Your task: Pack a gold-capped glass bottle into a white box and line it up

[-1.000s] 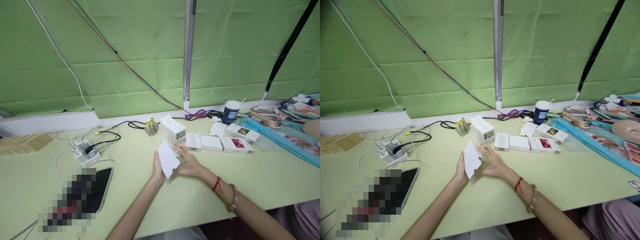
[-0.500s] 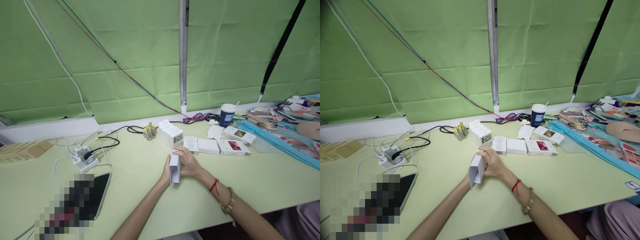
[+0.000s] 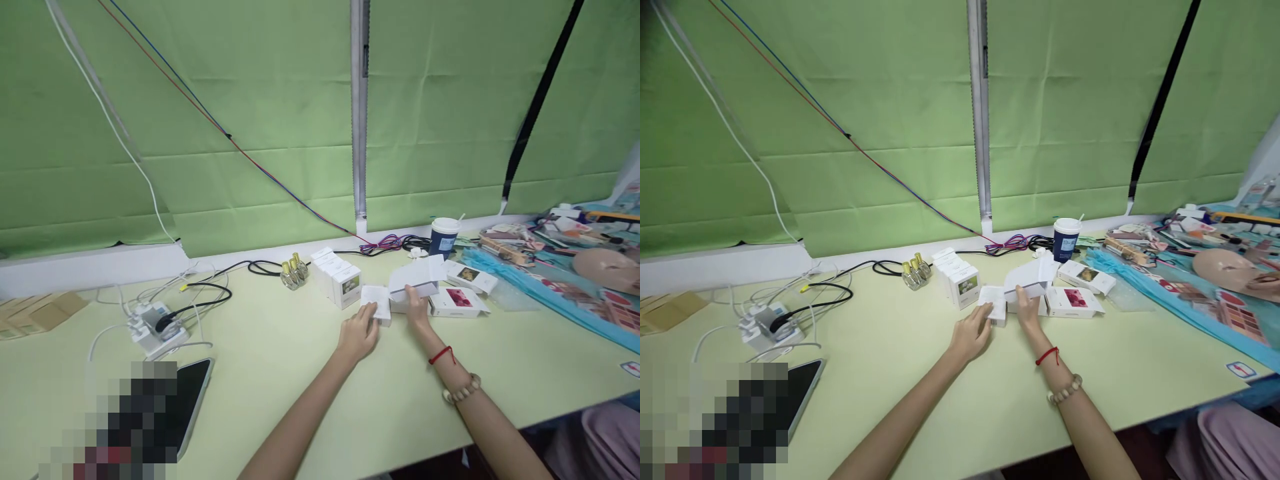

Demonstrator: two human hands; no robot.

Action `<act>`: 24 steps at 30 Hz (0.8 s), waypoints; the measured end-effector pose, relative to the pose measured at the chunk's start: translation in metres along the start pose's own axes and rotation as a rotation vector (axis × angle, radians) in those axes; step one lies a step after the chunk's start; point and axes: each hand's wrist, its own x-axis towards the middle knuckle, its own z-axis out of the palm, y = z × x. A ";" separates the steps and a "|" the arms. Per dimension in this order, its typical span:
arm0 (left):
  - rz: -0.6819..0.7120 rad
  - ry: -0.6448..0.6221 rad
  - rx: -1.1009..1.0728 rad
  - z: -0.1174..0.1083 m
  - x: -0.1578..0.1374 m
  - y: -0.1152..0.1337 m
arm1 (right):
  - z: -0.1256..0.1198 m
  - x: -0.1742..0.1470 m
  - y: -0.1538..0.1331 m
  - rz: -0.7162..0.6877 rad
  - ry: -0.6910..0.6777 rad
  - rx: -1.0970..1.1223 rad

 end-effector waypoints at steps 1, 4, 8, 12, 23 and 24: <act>0.021 0.044 0.018 -0.003 -0.006 0.000 | 0.000 0.001 0.001 0.010 0.004 0.006; 0.110 0.274 0.196 -0.014 -0.027 -0.002 | 0.002 0.000 0.005 0.036 -0.022 0.034; 0.193 0.314 0.186 -0.026 -0.046 -0.008 | 0.010 -0.007 0.003 0.014 -0.120 0.062; 0.209 0.014 0.151 -0.033 -0.050 -0.010 | 0.014 -0.012 0.002 -0.002 -0.159 0.022; -0.311 -0.017 -0.094 -0.036 -0.053 -0.005 | 0.017 -0.028 -0.005 -0.035 -0.116 -0.100; -0.357 -0.080 -0.108 -0.036 -0.053 -0.006 | 0.018 -0.031 -0.008 -0.041 -0.142 -0.104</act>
